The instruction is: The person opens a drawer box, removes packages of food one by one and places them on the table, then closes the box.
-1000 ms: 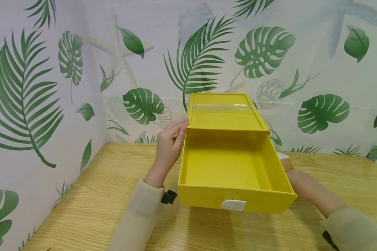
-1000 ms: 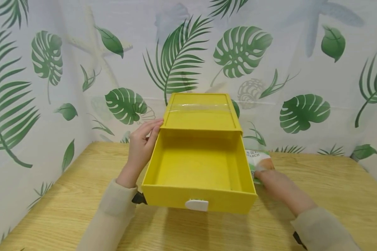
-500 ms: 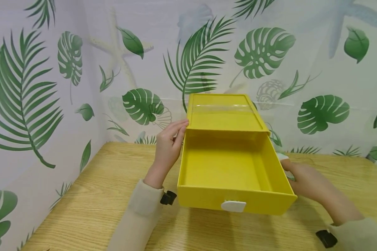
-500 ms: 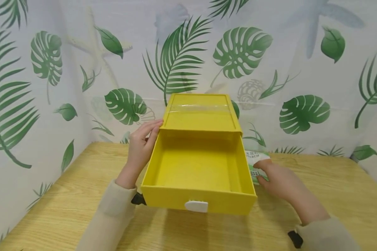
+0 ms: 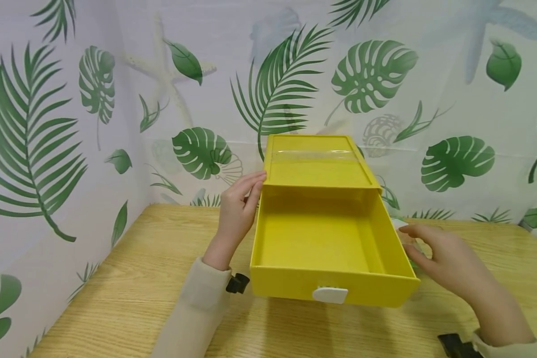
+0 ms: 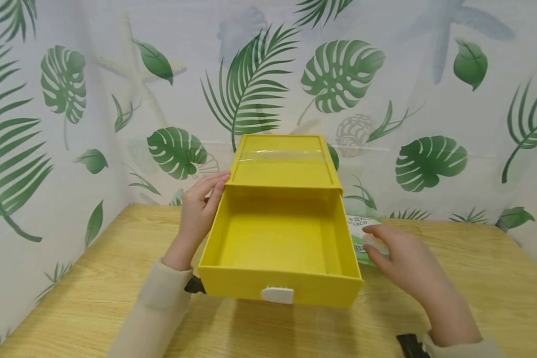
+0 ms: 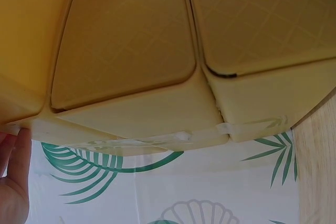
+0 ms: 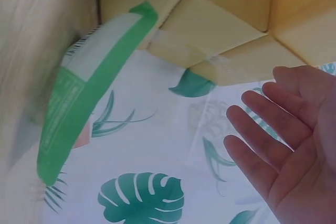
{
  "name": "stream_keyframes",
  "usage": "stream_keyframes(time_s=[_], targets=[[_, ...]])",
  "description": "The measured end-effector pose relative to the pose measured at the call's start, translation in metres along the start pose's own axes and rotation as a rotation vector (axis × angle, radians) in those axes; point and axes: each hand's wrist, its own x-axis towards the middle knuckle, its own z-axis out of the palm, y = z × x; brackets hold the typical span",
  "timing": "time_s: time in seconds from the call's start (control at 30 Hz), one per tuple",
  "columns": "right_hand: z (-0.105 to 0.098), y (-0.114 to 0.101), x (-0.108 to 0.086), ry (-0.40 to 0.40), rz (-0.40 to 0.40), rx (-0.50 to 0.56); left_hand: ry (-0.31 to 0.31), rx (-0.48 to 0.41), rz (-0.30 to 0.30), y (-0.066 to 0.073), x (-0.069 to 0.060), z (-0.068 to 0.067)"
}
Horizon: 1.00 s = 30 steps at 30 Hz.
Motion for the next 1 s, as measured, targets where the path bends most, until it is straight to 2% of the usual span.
stream_keyframes(time_s=[0.13, 0.37, 0.47, 0.53, 0.77, 1.0], targets=[[0.001, -0.006, 0.000, 0.092, -0.048, -0.011, -0.004, -0.003, 0.000, 0.000, 0.000, -0.002], [-0.010, -0.016, 0.002, 0.209, -0.063, 0.005, -0.007, -0.018, 0.008, 0.000, 0.001, 0.000], [-0.015, -0.022, 0.007, 0.271, -0.101, 0.022, -0.007, -0.017, 0.001, -0.001, 0.001, 0.001], [-0.018, -0.027, 0.010, 0.339, -0.143, 0.040, -0.008, -0.012, -0.003, 0.000, 0.001, 0.000], [-0.027, -0.047, 0.013, 0.474, -0.195, 0.081, -0.012, -0.008, 0.000, 0.001, 0.000, 0.001], [-0.037, -0.065, 0.005, 0.586, -0.331, 0.070, -0.007, -0.007, -0.002, -0.001, 0.000, 0.000]])
